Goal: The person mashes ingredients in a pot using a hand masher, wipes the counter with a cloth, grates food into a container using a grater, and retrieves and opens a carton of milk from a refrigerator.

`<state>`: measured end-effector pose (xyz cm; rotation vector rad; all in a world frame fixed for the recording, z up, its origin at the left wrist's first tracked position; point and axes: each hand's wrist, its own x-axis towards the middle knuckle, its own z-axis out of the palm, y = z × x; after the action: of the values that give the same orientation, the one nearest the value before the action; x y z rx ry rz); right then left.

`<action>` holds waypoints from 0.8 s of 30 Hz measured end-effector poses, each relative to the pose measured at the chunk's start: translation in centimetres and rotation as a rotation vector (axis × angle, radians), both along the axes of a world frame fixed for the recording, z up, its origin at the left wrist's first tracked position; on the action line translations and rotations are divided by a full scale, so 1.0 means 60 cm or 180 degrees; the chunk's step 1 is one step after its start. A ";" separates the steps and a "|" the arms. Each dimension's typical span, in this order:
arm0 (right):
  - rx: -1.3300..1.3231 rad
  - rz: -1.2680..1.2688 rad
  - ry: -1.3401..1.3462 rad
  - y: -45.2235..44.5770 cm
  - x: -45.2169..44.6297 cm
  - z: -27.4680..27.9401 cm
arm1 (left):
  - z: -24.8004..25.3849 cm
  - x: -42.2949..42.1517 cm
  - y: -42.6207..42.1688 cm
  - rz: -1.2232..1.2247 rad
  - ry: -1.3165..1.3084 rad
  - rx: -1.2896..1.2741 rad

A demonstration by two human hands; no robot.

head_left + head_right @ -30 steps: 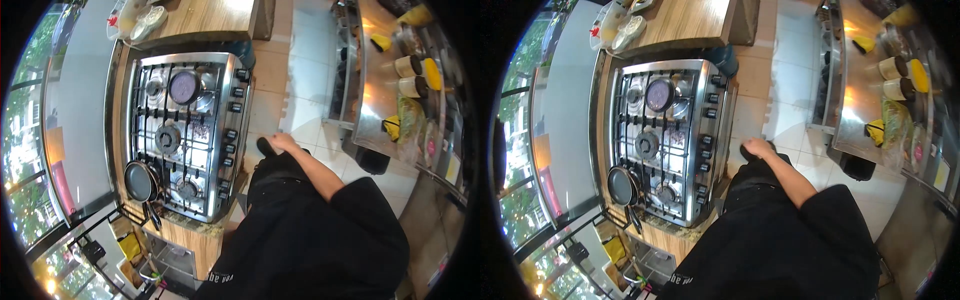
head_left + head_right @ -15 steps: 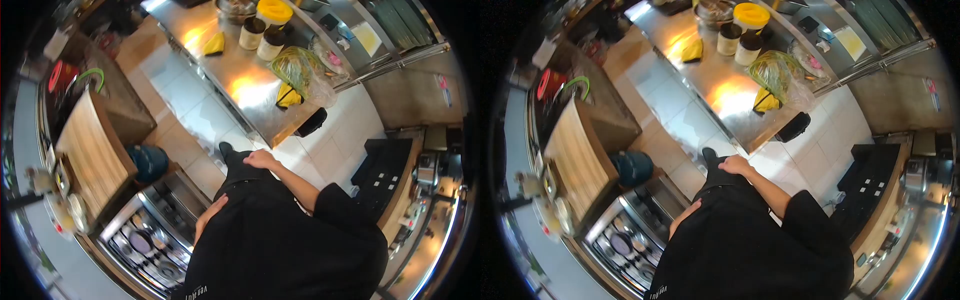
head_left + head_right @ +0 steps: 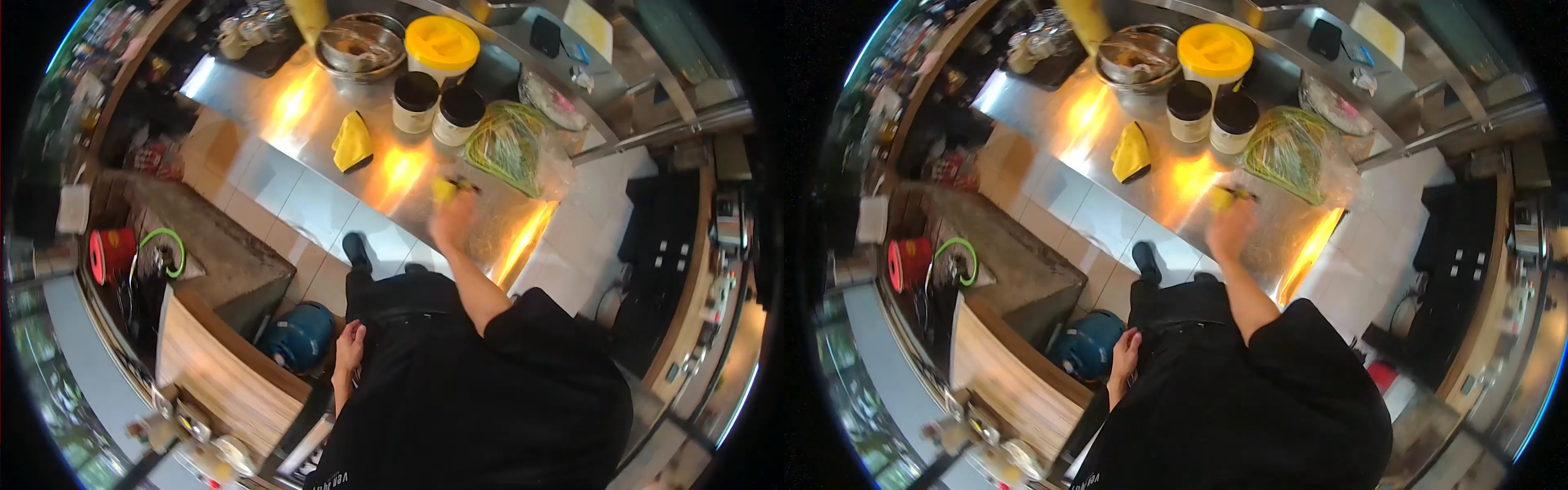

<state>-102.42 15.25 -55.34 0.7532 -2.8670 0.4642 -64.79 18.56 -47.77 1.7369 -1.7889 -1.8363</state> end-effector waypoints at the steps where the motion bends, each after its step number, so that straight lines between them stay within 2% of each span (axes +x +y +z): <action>1: -0.0040 0.0425 -0.0271 -0.061 0.010 0.004 | -0.009 0.007 -0.041 -0.0408 -0.0197 -0.0327; 2: -0.0461 0.0235 -0.0747 -0.130 0.031 0.067 | -0.020 0.008 -0.075 -0.0789 -0.0376 -0.0644; 4: -0.0673 0.0430 -0.1006 -0.225 0.060 -0.017 | -0.007 -0.003 -0.161 -0.1117 -0.0289 -0.0691; 6: -0.0383 0.1571 -0.0353 -0.217 0.074 0.021 | -0.001 0.005 -0.247 -0.1409 -0.0256 -0.0496; 7: -0.0108 0.1665 -0.0288 -0.189 0.062 0.035 | 0.017 0.006 -0.289 -0.1546 -0.0408 -0.0485; 9: 0.0035 0.0103 -0.1346 -0.078 0.036 0.106 | 0.034 0.021 -0.373 -0.1722 -0.0550 -0.0524; 10: -0.0180 -0.0361 -0.0559 0.043 0.020 -0.009 | 0.033 0.033 -0.409 -0.1823 -0.0547 -0.0511; 11: 0.0516 -0.0696 0.0191 0.191 0.017 -0.078 | 0.032 0.044 -0.442 -0.1791 -0.0516 -0.0606; 12: 0.0510 -0.1829 -0.1236 0.320 -0.005 -0.040 | 0.034 0.050 -0.475 -0.1763 -0.0478 -0.0708; 13: -0.0165 -0.2462 -0.1032 0.362 0.015 0.055 | 0.035 0.044 -0.507 -0.1806 -0.0464 -0.0742; 14: 0.0173 -0.2938 -0.0224 0.499 0.026 -0.024 | 0.035 0.026 -0.525 -0.1863 -0.0446 -0.0741; 16: -0.0956 -0.2916 0.0646 0.466 0.034 0.052 | 0.030 -0.054 -0.576 -0.1924 0.0214 -0.1685; 17: -0.0991 -0.2959 0.0662 0.421 0.036 0.080 | 0.038 -0.114 -0.596 -0.2102 0.0395 -0.2070; 20: -0.0813 -0.1480 0.0930 0.276 0.032 0.097 | 0.031 -0.309 -0.631 -0.2409 0.0915 -0.2917; 21: -0.0264 -0.1424 0.0405 0.268 0.038 0.044 | 0.021 -0.374 -0.640 -0.2567 0.0793 -0.3048; 22: 0.0527 -0.1725 -0.0467 0.231 0.043 0.047 | 0.012 -0.427 -0.638 -0.2737 0.0700 -0.3171; 23: 0.0744 -0.1659 -0.0455 0.229 0.069 0.004 | -0.026 -0.451 -0.647 -0.2848 0.0805 -0.3142; 24: -0.0307 -0.1610 -0.0695 0.206 0.092 0.042 | -0.097 -0.469 -0.667 -0.3071 0.0485 -0.3373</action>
<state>-96.91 27.60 -52.80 -0.0537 -3.0451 0.6318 -92.96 -21.46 -53.62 0.3436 -2.9163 -0.6460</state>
